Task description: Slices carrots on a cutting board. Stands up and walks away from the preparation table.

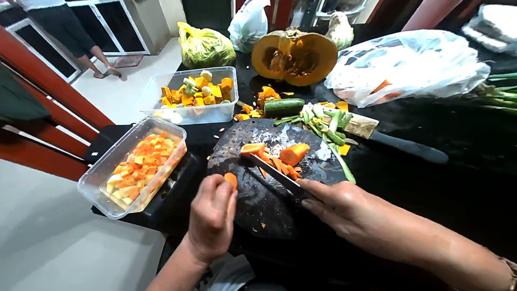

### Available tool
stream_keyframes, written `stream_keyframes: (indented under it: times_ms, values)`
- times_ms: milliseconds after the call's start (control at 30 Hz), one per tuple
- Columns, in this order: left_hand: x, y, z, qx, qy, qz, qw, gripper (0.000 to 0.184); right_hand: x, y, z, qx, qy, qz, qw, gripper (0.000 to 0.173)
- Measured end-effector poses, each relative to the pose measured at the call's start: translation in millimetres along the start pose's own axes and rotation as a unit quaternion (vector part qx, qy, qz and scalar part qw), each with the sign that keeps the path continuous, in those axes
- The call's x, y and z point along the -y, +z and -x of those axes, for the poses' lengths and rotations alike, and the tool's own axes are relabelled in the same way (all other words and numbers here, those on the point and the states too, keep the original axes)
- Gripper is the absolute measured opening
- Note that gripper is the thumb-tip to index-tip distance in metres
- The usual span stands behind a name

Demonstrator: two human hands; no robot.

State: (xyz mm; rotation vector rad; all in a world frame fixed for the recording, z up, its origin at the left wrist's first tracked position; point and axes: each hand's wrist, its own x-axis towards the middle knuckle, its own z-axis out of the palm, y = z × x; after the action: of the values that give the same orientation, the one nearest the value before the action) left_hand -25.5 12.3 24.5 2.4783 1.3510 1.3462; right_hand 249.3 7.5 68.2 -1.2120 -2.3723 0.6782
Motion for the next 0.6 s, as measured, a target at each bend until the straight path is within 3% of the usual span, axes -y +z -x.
stream_keyframes:
  times_ms: [167,367,600]
  values:
    - [-16.5,7.4,4.6,0.065,0.027,0.069,0.995,0.021,11.0,11.9,7.4,-0.048,-0.029,-0.021,0.998,0.048]
    - [5.7,1.3,-2.2,0.091,-0.005,0.11,0.99,0.023,14.5,22.8,13.2,-0.058,-0.058,0.01,0.997,0.05]
    - [-0.9,11.6,1.8,0.042,-0.005,0.149,0.988,0.017,20.6,28.0,10.1,-0.061,-0.083,0.01,0.995,0.047]
